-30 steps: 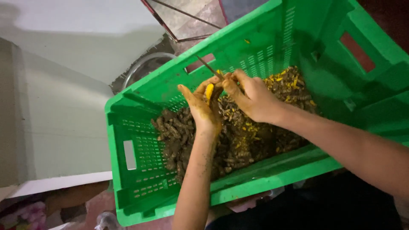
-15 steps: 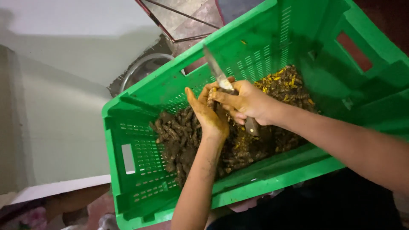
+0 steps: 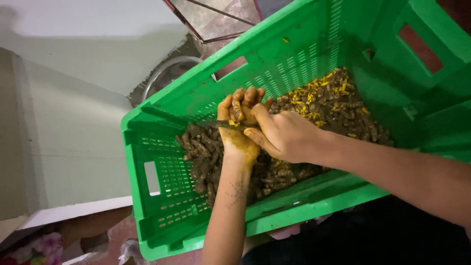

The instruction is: Peeling the skin off turmeric roots using a knife inside a plastic crate

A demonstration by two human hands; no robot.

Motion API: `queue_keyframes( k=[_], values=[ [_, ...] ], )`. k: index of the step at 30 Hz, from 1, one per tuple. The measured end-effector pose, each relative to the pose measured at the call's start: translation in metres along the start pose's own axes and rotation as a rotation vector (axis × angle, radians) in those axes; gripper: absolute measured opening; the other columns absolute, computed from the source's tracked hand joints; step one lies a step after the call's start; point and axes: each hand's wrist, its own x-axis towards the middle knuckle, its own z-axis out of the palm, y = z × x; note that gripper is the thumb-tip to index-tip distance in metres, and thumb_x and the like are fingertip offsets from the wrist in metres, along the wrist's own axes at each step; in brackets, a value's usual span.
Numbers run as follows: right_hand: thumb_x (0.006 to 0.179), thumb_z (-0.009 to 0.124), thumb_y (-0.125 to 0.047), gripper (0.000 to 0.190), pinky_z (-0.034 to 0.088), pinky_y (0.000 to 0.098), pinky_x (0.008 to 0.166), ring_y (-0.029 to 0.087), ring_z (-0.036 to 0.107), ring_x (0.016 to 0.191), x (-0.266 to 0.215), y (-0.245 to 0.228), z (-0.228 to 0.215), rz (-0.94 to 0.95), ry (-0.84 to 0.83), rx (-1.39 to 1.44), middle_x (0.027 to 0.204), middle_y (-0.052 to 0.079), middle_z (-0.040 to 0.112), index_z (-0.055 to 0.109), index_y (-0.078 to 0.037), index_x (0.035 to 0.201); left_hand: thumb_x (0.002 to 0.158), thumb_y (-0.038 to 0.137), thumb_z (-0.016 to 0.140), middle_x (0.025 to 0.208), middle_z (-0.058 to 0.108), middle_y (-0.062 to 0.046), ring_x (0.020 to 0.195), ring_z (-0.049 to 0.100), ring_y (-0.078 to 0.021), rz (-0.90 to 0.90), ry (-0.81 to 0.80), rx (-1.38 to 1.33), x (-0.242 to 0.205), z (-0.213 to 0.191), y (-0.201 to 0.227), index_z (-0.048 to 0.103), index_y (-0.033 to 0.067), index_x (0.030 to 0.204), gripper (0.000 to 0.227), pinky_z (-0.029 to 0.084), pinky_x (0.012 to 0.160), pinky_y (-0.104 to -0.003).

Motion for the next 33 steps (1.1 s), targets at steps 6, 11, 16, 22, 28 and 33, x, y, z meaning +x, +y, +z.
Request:
queue_keyframes(
  k=[6,11,16,22,28,33],
  values=[
    [0.108,0.047,-0.04,0.036,0.057,0.0454,0.051,0.034,0.07,0.052,-0.002,0.004,-0.003,-0.141,0.102,-0.266,0.07,0.016,0.07,0.051,-0.005,0.111,0.095,0.034,0.052,0.082,0.054,0.002,0.101,0.06,-0.0257,-0.068,-0.047,-0.077,0.006,-0.01,0.004,0.054,0.019,0.092,0.015,0.048,0.098,-0.045],
    [0.107,0.05,-0.043,0.038,0.055,0.039,0.046,0.025,0.063,0.045,-0.004,0.009,0.004,-0.223,0.179,-0.365,0.062,0.009,0.061,0.054,-0.005,0.107,0.093,0.033,0.05,0.073,0.038,0.007,0.075,0.044,-0.0134,-0.067,-0.08,-0.041,0.009,-0.016,0.006,0.048,0.0224,0.09,0.011,0.045,0.079,-0.034],
    [0.106,0.046,-0.046,0.043,0.054,0.037,0.044,0.024,0.059,0.04,-0.006,0.008,0.007,-0.288,0.16,-0.311,0.057,0.007,0.058,0.055,-0.004,0.106,0.089,0.031,0.049,0.067,0.023,0.005,0.061,0.026,-0.0118,-0.062,-0.164,0.032,0.009,-0.007,0.011,0.044,0.0217,0.088,0.011,0.034,0.061,-0.031],
    [0.104,0.049,-0.05,0.044,0.053,0.0366,0.044,0.022,0.056,0.04,-0.006,0.011,0.008,-0.326,0.216,-0.388,0.058,0.004,0.055,0.055,-0.007,0.105,0.089,0.033,0.044,0.071,0.022,0.005,0.064,0.026,-0.0131,-0.06,-0.26,0.062,0.003,0.009,0.008,0.04,0.0213,0.085,0.013,0.036,0.07,-0.032],
    [0.105,0.047,-0.048,0.046,0.053,0.0352,0.045,0.02,0.054,0.04,-0.006,0.016,0.014,-0.353,0.266,-0.421,0.06,0.004,0.052,0.057,-0.003,0.103,0.085,0.031,0.042,0.069,0.024,0.004,0.063,0.025,-0.014,-0.06,-0.299,0.044,0.0,0.015,0.008,0.038,0.0197,0.082,0.013,0.033,0.069,-0.033],
    [0.105,0.049,-0.05,0.047,0.054,0.0369,0.047,0.022,0.055,0.041,-0.006,0.018,0.016,-0.375,0.321,-0.535,0.061,0.004,0.052,0.056,-0.004,0.099,0.084,0.031,0.042,0.069,0.025,0.004,0.064,0.026,-0.0144,-0.055,-0.325,0.059,0.001,0.014,0.005,0.038,0.0202,0.08,0.012,0.031,0.068,-0.033]
  ],
)
